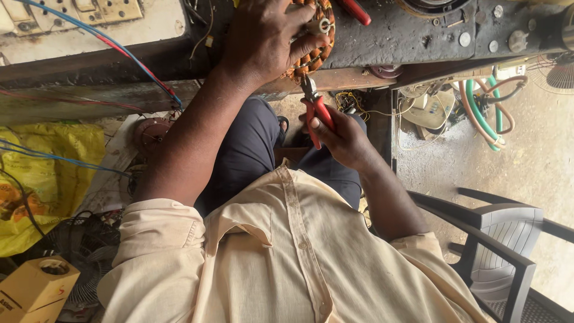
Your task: The person uses pliers to trim and adjust copper windings on a circular electrical component, likely a motor armature, at a cluttered workbench. They repeatedly reposition the component and use the pliers to pull and cut wires.
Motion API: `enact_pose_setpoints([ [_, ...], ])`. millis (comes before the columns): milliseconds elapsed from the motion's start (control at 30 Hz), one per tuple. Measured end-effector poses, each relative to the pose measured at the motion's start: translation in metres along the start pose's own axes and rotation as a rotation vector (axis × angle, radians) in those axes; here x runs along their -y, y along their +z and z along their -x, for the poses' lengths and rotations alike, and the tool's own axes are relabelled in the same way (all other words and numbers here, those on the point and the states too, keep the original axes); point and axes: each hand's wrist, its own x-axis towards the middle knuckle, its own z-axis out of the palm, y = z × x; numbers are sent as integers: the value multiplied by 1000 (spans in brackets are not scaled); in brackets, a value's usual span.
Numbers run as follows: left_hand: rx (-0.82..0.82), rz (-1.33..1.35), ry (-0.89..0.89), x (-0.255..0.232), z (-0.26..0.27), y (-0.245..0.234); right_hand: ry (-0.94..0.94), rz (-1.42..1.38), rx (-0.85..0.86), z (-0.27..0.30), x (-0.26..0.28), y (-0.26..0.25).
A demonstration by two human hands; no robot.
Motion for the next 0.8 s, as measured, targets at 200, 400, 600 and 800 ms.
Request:
enact_pose_setpoints([
  [200,-17,-71,5,-1,3,0,55,-100,59,-4,6,-7],
  [400,-59,-70,18,0,3,6,184,-394,36,-5,-9,9],
  [600,-24,-50,6,1,4,3,112,-692,59,-17,-36,28],
  [800,-20,-12,2,2,0,0,-23,-756,84,-27,-50,42],
])
